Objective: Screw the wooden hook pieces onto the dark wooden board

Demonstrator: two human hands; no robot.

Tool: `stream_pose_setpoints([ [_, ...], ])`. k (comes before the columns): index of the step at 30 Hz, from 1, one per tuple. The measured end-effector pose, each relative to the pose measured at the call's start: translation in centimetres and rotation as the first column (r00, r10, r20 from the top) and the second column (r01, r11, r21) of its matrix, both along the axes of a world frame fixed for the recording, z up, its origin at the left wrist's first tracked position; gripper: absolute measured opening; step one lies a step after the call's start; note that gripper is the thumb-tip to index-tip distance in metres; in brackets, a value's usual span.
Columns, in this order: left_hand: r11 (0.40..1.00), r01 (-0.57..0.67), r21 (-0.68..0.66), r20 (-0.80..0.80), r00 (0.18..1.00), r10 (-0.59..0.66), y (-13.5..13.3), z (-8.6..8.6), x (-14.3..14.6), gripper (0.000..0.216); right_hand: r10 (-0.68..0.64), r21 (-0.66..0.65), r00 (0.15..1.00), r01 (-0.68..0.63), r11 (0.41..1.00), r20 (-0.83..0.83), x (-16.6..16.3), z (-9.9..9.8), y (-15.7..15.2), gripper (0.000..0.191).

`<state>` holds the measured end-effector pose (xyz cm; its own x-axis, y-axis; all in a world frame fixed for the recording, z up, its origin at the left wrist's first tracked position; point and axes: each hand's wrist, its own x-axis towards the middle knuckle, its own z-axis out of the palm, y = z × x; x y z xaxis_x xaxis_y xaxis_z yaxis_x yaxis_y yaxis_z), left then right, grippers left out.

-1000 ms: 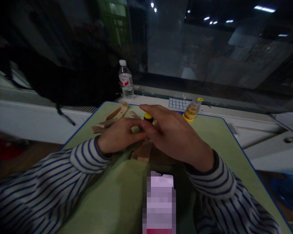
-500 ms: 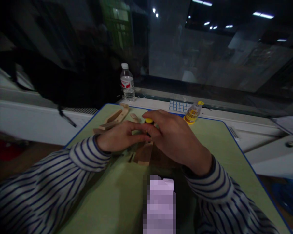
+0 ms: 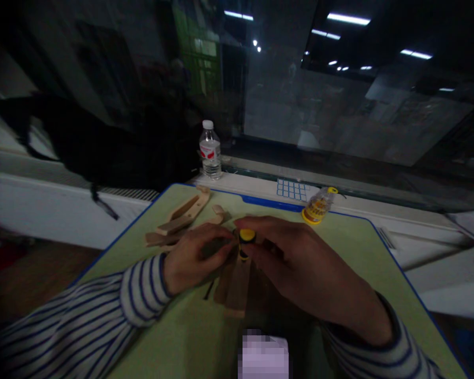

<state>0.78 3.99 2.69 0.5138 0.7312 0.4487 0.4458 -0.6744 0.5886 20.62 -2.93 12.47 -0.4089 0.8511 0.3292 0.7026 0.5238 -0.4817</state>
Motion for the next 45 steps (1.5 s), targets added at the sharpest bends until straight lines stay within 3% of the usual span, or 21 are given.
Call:
stream_pose_setpoints([
  [6,0.991,0.08,0.103,0.035,0.996,-0.084,-1.0,-1.1,-0.3,0.026,-0.036,0.039,0.999,0.035,0.999,0.005,-0.6,0.1,0.2,0.024],
  [16,0.97,0.164,0.178,-0.076,0.985,-0.153,-0.9,-2.1,-0.4,0.036,-0.171,0.0,0.985,0.171,0.985,0.015,0.2,-0.3,0.5,0.033],
  [22,0.959,0.184,0.214,-0.095,0.981,-0.167,-0.8,-1.8,-0.6,0.035,-0.395,0.11,0.915,0.402,0.909,-0.076,1.2,-0.1,0.5,0.031],
  [45,0.957,0.184,0.225,-0.094,0.982,-0.166,-0.9,-1.7,-0.7,0.034,-0.338,0.144,0.94,0.328,0.933,0.048,0.7,-1.2,2.1,0.028],
])
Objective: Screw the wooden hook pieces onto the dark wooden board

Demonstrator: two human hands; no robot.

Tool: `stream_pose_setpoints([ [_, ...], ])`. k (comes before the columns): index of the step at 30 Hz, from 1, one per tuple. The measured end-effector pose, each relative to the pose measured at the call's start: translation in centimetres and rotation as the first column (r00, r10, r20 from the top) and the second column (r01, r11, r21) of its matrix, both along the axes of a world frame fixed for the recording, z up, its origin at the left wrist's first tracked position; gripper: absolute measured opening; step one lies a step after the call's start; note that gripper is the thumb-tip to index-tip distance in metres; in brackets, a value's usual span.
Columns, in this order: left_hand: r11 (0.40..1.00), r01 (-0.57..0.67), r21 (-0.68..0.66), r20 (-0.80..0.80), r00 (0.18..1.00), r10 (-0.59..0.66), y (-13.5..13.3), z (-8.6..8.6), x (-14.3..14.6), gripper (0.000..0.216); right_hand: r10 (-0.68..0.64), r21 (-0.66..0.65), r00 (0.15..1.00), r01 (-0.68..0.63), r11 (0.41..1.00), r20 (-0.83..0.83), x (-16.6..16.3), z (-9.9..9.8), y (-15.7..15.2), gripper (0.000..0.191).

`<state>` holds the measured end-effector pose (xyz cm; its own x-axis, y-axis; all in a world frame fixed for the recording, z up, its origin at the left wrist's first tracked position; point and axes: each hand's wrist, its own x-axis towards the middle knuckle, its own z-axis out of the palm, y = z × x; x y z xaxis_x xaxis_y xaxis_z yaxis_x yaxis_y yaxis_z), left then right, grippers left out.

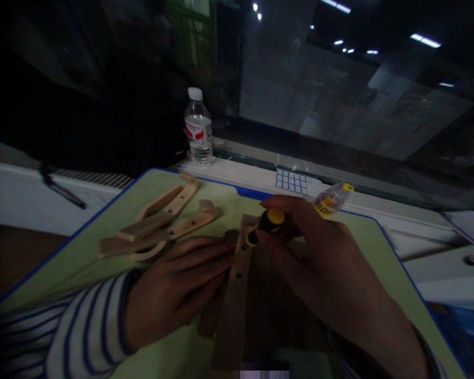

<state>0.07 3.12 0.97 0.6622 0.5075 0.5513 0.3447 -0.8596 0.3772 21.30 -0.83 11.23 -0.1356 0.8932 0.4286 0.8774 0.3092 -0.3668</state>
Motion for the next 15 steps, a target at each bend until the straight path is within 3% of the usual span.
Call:
stream_pose_setpoints([
  [7,1.0,-0.009,0.015,0.015,1.0,0.009,-0.05,-0.19,0.1,0.034,0.087,-0.013,0.994,-0.088,0.996,-0.07,-0.33,-0.1,0.28,0.034],
  [15,0.999,0.0,0.034,-0.026,1.0,0.001,0.11,0.08,0.0,0.034,0.116,-0.004,0.993,-0.116,0.993,-0.022,-0.46,-0.6,0.37,0.033],
])
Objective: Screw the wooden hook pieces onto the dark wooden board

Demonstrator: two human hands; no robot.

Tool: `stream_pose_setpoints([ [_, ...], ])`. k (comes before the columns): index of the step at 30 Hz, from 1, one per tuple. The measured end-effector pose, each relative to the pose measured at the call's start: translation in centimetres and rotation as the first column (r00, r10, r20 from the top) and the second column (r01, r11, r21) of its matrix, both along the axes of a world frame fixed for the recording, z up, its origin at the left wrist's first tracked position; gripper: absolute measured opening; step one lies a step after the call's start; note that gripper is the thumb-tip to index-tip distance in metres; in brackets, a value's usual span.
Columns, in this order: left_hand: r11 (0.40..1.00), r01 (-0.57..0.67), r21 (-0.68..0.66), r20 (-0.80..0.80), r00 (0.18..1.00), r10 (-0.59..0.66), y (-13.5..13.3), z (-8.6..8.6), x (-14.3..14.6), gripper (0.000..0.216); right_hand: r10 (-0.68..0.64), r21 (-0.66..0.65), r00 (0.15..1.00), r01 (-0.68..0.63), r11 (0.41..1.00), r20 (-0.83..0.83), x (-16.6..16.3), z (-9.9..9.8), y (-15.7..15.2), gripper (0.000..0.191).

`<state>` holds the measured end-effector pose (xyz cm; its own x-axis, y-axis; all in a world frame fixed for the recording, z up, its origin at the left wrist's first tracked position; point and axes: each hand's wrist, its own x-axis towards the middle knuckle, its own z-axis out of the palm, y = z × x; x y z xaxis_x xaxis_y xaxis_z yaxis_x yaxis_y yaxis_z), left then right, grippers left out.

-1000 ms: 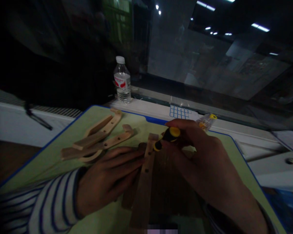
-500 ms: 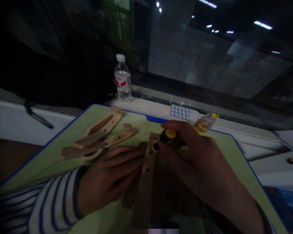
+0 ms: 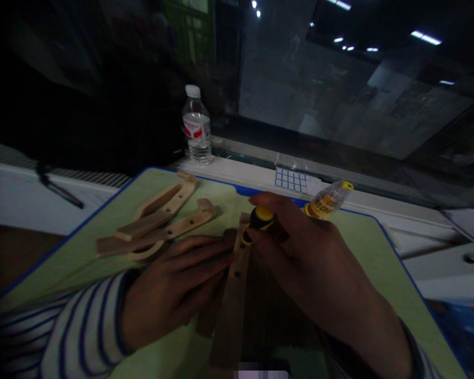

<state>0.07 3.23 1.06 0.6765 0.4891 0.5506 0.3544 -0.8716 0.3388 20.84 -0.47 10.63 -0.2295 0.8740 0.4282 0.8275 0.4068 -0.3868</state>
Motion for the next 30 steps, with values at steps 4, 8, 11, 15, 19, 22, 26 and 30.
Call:
stream_pose_setpoints([
  [4,1.0,-0.003,0.003,0.047,0.999,0.003,0.0,0.0,0.2,0.032,0.016,0.019,1.0,-0.016,1.0,0.016,-0.2,0.0,0.0,0.032],
  [8,0.999,0.01,-0.037,0.076,0.997,-0.007,0.1,0.1,0.3,0.031,0.025,0.029,0.999,-0.026,0.999,0.034,-0.3,-0.1,0.1,0.033],
  [11,0.988,-0.027,-0.149,0.147,0.988,0.049,0.3,0.9,0.5,0.025,0.032,0.093,0.996,-0.04,0.995,0.085,-0.4,-0.1,0.2,0.033],
  [15,0.913,-0.186,-0.364,0.183,0.947,0.265,1.1,3.3,1.5,0.019,0.036,0.135,0.99,-0.055,0.989,0.139,-0.2,0.1,0.4,0.034],
  [19,0.906,-0.111,-0.408,0.18,0.963,0.199,2.3,5.4,3.1,0.023,0.023,0.168,0.984,-0.053,0.984,0.175,0.1,0.1,0.4,0.035],
  [22,0.903,-0.06,-0.426,0.205,0.965,0.161,3.0,5.6,3.7,0.017,0.001,0.187,0.978,-0.041,0.982,0.208,0.1,0.0,0.5,0.038],
  [26,0.915,-0.085,-0.395,0.195,0.965,0.174,3.2,5.3,3.8,0.012,-0.001,0.196,0.981,-0.037,0.98,0.193,-0.2,0.4,0.7,0.036],
  [30,0.926,-0.108,-0.363,0.157,0.972,0.175,3.0,5.4,3.7,0.013,0.042,0.194,0.982,-0.078,0.978,0.182,-0.4,1.3,1.2,0.03],
])
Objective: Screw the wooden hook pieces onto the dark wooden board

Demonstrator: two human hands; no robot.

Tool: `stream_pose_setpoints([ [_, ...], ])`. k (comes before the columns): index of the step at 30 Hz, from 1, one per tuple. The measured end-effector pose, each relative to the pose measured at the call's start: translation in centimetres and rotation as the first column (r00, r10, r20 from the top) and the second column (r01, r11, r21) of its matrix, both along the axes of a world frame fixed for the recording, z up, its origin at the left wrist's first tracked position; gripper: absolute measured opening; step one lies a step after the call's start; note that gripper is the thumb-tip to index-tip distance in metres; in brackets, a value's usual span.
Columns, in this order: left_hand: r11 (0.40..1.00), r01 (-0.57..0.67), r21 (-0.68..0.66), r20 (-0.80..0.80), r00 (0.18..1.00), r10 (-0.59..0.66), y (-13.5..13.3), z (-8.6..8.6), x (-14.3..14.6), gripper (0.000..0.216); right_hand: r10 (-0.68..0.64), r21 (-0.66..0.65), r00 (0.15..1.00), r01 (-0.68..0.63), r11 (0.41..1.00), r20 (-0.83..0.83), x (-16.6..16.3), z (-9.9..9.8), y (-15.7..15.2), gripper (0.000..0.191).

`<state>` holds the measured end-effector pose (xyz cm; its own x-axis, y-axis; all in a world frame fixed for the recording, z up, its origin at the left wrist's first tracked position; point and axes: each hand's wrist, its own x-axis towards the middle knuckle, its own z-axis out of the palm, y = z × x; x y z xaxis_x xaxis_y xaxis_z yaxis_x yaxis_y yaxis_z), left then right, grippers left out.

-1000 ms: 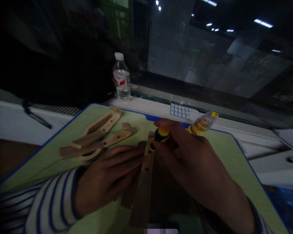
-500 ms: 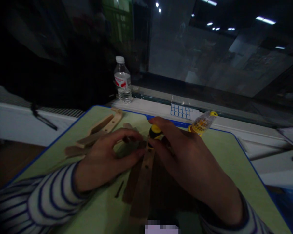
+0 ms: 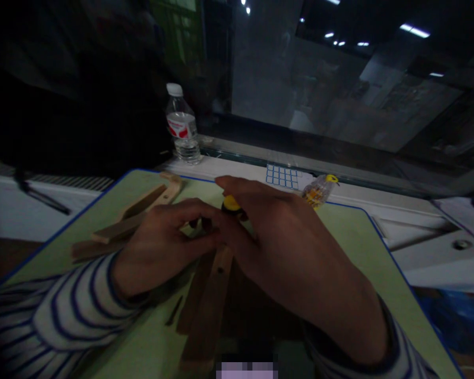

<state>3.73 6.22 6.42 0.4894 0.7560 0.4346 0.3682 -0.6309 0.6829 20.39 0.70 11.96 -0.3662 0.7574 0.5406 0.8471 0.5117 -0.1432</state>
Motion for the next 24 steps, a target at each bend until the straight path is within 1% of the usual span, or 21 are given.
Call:
stream_pose_setpoints([
  [3,1.0,-0.004,0.02,-0.035,0.999,0.005,0.0,-0.04,-0.07,0.016,0.043,-0.02,0.999,-0.043,0.999,0.019,-0.08,0.44,0.37,0.02],
  [5,0.999,-0.013,0.053,-0.05,0.999,0.015,0.07,-0.21,-0.14,0.018,0.042,-0.048,0.999,-0.041,0.998,0.026,-0.14,0.56,0.54,0.016],
  [9,0.991,-0.029,0.13,-0.058,0.998,0.037,0.19,-0.6,-0.28,0.017,-0.001,-0.098,0.999,0.005,0.995,0.037,-0.28,0.66,0.56,0.018],
  [18,0.988,-0.028,0.15,-0.086,0.995,0.041,0.2,-0.57,-0.34,0.017,0.024,-0.057,1.0,-0.023,0.998,0.02,-0.28,0.63,0.55,0.01],
  [22,0.991,-0.005,0.13,-0.048,0.999,0.011,-0.12,-0.68,-0.26,0.016,0.052,-0.035,0.998,-0.051,0.998,0.026,-0.29,0.48,0.52,0.013],
  [24,0.986,-0.038,0.164,-0.023,0.999,0.042,-0.39,-0.81,-0.2,0.016,0.058,-0.033,0.998,-0.057,0.998,0.032,-0.35,0.44,0.47,0.015],
])
